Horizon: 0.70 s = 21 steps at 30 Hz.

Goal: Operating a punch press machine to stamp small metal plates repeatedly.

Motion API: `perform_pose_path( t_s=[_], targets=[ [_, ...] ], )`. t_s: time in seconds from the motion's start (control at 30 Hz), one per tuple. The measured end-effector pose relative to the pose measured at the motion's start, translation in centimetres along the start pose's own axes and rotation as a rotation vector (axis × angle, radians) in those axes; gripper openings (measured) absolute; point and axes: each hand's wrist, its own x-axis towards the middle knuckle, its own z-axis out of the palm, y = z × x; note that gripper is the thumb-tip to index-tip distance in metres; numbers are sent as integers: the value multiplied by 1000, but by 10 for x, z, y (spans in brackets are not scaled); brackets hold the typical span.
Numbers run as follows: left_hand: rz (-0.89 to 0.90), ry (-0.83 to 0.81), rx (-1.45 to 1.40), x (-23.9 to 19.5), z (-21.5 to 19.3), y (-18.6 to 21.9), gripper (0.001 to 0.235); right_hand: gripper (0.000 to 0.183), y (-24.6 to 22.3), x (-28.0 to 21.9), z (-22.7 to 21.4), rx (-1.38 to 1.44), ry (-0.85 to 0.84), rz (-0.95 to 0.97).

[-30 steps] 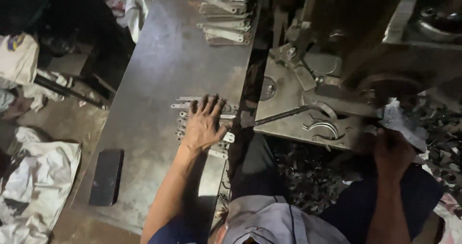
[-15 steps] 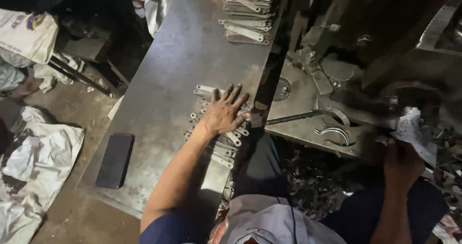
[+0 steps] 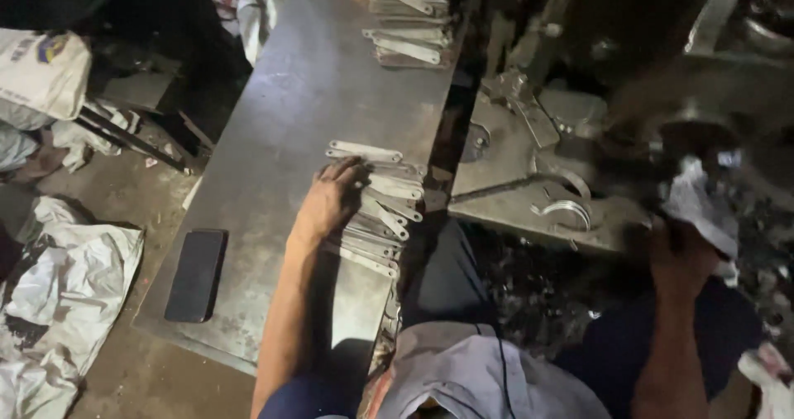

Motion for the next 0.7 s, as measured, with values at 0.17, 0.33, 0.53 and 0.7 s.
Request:
perform_pose_path(
  t_s=[0.17, 0.33, 0.53, 0.7],
  targets=[
    [-26, 154, -206, -23, -3, 23, 41, 22, -12, 1, -7, -128, 33, -64],
    [-57, 206, -224, -26, -13, 31, 34, 24, -4, -4, -6, -189, 12, -72],
    [-19, 259, -199, -22, 1, 15, 27, 28, 1, -5, -5, -245, -7, -38],
    [-63, 328, -102, -25, -8, 17, 21, 34, -20, 0, -4, -95, 49, -6]
  ],
)
